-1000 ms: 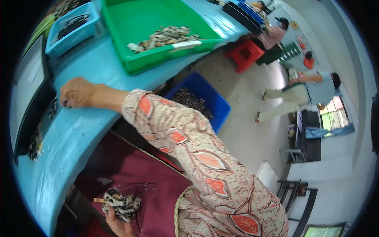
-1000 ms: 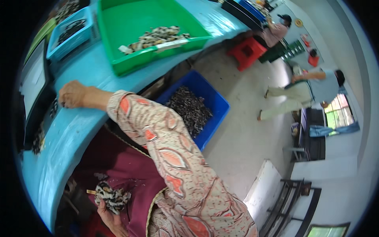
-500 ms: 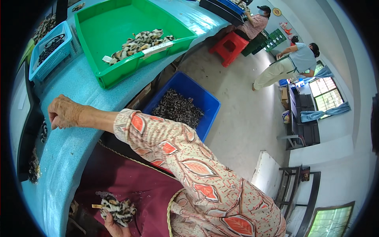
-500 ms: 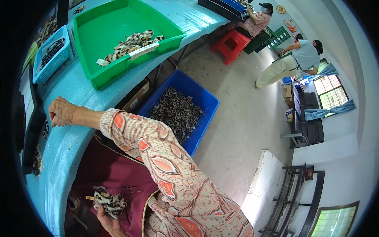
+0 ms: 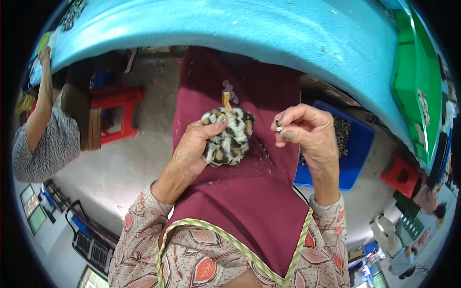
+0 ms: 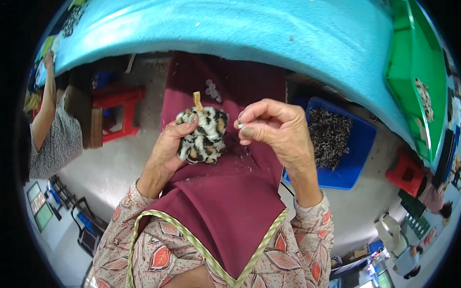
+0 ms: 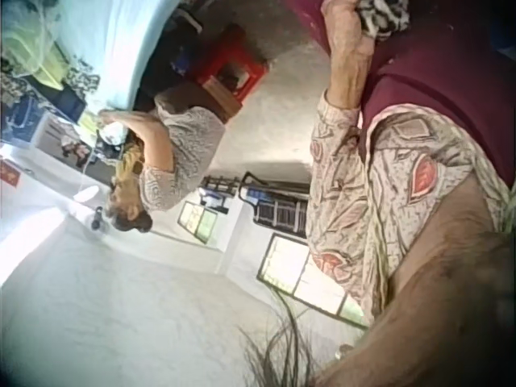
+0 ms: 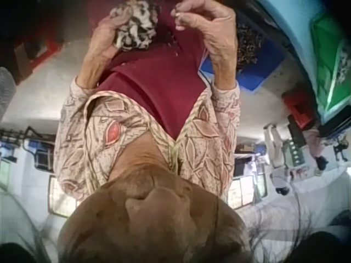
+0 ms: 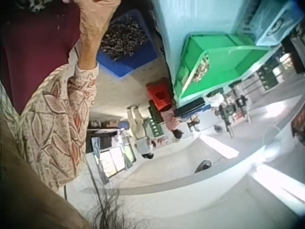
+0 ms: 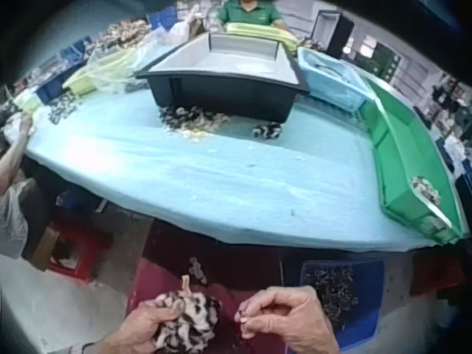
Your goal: The person sits on the floor and assembles small leopard-print plush toys by hand. They pick up plastic eyes and buttons from a table and attach them to the plush bodies, occasionally placing finished items into a green tray.
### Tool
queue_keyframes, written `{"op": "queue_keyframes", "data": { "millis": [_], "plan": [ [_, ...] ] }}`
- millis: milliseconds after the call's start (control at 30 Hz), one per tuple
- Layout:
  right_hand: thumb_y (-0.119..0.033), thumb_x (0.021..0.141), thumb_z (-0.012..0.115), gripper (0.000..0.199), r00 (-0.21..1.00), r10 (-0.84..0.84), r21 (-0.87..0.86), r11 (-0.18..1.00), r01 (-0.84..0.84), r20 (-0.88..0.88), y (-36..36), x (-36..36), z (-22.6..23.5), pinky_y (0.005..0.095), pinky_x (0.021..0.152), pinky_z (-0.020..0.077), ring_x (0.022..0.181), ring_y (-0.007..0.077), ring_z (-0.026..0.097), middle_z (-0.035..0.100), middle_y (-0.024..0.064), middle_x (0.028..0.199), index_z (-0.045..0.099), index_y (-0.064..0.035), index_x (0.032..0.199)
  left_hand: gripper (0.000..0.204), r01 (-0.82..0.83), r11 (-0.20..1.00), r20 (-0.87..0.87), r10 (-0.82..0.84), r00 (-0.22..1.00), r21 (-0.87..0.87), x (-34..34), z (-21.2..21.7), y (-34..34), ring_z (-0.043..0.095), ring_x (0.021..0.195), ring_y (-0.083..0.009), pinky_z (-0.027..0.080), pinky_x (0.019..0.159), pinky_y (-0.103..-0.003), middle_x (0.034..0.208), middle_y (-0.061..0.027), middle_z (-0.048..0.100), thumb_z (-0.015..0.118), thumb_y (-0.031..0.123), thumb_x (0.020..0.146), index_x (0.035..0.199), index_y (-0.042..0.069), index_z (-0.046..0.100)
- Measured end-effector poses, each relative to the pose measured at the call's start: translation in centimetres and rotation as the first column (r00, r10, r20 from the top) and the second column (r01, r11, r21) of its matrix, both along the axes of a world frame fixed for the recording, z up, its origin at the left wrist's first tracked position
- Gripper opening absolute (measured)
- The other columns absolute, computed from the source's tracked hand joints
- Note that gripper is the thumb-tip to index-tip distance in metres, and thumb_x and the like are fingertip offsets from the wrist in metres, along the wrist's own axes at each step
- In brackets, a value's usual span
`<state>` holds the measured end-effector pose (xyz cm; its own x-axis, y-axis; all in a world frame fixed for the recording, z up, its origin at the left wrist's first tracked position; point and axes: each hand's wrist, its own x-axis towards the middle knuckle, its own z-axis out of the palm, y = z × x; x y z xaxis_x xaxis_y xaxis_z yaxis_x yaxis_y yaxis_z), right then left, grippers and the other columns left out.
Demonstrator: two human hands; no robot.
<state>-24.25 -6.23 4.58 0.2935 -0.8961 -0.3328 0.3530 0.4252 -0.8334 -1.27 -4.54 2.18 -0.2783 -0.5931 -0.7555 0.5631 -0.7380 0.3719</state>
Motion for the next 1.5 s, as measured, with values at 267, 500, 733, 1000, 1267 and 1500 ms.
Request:
{"op": "queue_keyframes", "data": {
  "millis": [267,500,733,1000,1267,1500],
  "plan": [
    [0.011,0.078,0.065,0.02,0.999,0.017,0.151,0.988,-0.009,-0.05,2.5,3.5,-1.9,0.0257,0.076,0.0552,0.085,0.0137,0.065,0.066,0.0101,0.092,0.062,0.0048,0.098,0.031,0.086,0.993,-0.011,-0.086,0.996,0.079,0.8,-0.5,1.3,0.068,0.087,-0.0215,0.056,0.077,-0.035,0.098,-0.0115,0.068,0.064,0.017,0.087,0.11,-0.003,0.059],
    [0.01,0.079,0.065,0.018,0.976,0.123,0.107,0.989,-0.104,-0.179,2.8,4.2,-2.6,0.0223,0.077,0.0526,0.085,0.0091,0.062,0.066,0.006,0.091,0.066,0.0039,0.096,0.022,0.07,0.991,0.068,-0.078,0.995,0.113,0.2,-0.4,1.0,0.068,0.078,-0.0179,0.057,0.069,-0.03,0.091,-0.0111,0.069,0.062,0.012,0.089,0.105,-0.003,0.063],
    [0.007,0.078,0.068,0.017,0.982,0.071,0.218,0.975,-0.032,-0.175,3.2,4.5,-3.7,0.0218,0.075,0.0522,0.082,0.0091,0.063,0.066,0.0051,0.09,0.064,0.0041,0.094,0.02,0.075,0.986,0.092,-0.089,0.992,0.147,0.2,-1.3,1.3,0.068,0.075,-0.017,0.057,0.066,-0.029,0.089,-0.0102,0.069,0.062,0.013,0.088,0.101,-0.002,0.064],
    [0.005,0.074,0.071,0.018,0.91,0.087,-0.055,0.991,-0.119,-0.405,3.4,3.9,-4.0,0.0225,0.067,0.0535,0.073,0.0099,0.065,0.068,0.006,0.081,0.063,0.0018,0.09,0.018,0.101,0.98,0.103,-0.12,0.987,0.169,-0.6,-1.4,1.5,0.067,0.072,-0.0156,0.056,0.063,-0.028,0.087,-0.0094,0.068,0.062,0.012,0.089,0.099,-0.002,0.065],
    [0.005,0.073,0.071,0.017,0.846,0.128,-0.147,0.961,-0.235,-0.518,2.8,4.6,-3.2,0.0237,0.065,0.0535,0.07,0.0119,0.066,0.068,0.008,0.078,0.062,0.0023,0.088,0.023,0.138,0.984,0.074,-0.147,0.986,0.113,0.1,-1.8,2.0,0.067,0.08,-0.0158,0.056,0.072,-0.03,0.092,-0.0082,0.068,0.064,0.014,0.087,0.105,-0.001,0.063],
    [0.002,0.073,0.068,0.015,0.832,0.151,-0.116,0.962,-0.249,-0.535,2.2,4.5,-3.1,0.0281,0.064,0.0529,0.071,0.0164,0.068,0.067,0.0101,0.076,0.062,-0.0007,0.086,0.018,0.318,0.947,0.309,-0.313,0.898,0.038,0.3,-0.7,0.9,0.065,0.075,-0.0141,0.054,0.069,-0.027,0.089,-0.0077,0.068,0.06,0.004,0.085,0.101,-0.003,0.065]
  ]
}}
